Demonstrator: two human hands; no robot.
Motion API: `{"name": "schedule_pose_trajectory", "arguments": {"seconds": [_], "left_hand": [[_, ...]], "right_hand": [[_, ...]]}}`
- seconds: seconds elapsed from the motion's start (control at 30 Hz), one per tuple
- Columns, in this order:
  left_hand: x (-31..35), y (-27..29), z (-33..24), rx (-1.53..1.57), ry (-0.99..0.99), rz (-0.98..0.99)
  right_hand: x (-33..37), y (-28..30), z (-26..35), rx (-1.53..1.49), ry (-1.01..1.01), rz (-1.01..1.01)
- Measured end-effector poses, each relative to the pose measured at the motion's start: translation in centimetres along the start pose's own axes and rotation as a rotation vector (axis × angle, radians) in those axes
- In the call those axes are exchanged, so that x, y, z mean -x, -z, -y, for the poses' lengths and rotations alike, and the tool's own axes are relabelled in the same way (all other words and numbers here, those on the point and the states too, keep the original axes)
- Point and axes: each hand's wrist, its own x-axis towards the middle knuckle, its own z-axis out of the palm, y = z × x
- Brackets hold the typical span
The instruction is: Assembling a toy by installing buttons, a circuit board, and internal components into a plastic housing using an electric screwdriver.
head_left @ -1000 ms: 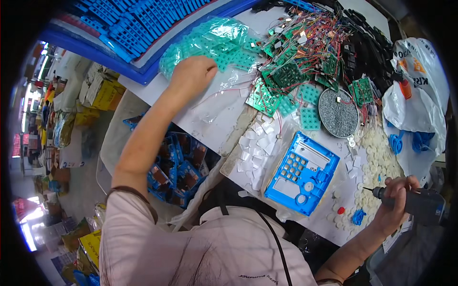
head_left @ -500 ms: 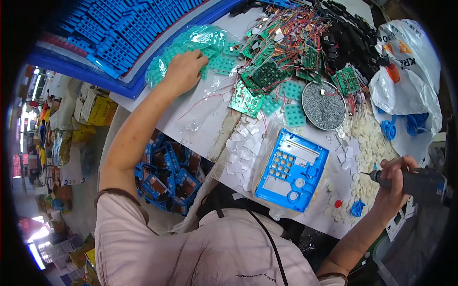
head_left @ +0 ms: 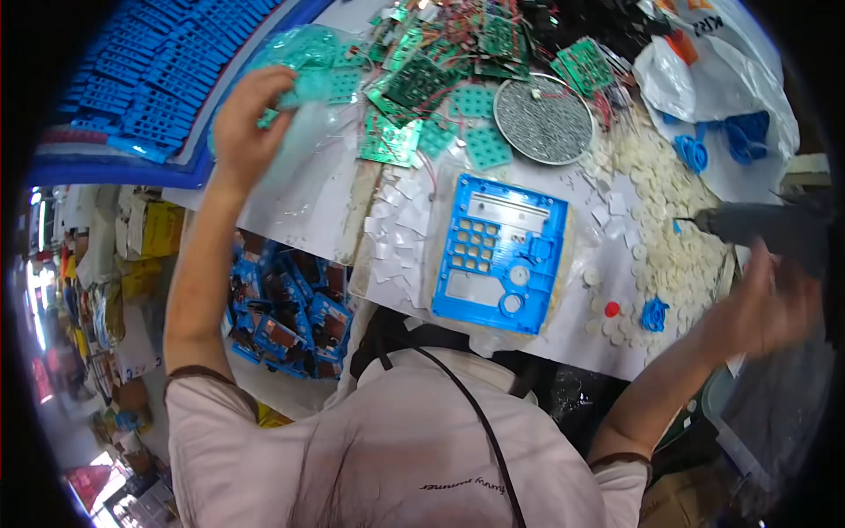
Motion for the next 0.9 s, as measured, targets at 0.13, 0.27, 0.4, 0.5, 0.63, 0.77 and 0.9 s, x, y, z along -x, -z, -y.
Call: {"name": "schedule_pose_trajectory", "arguments": {"seconds": [0.13,0.27,0.4,0.5,0.63,0.77,0.9], "left_hand": [[0.0,-1.0,-10.5,0.199,-0.31,0.007],[1.7,-2.7,-14.9,0.408,-0.272,-0.056],[2.7,-3.9,-16.2,0.501,-0.243,-0.082],[3.5,-4.1,-17.1,0.625,-0.108,-0.054],[5.4,-5.5,-19.7,1.103,0.246,-0.011],[6.3,-5.1,-19.7,1.184,0.635,0.152],[8.6,-4.9,-16.4,0.809,0.617,0.179]], "right_hand": [[3.9,2.7,3.1,-0.245,0.173,0.176],[8.7,-3.3,5.3,-0.36,-0.129,0.606],[9.8,-4.6,6.1,-0.415,-0.045,0.724],[10.5,-5.1,6.7,-0.526,-0.153,0.772],[11.2,-6.5,6.7,-0.81,-0.396,0.826],[9.3,-6.1,5.7,-0.861,-0.595,0.876],[6.7,-7.1,4.3,-0.372,-0.393,1.208]]}}
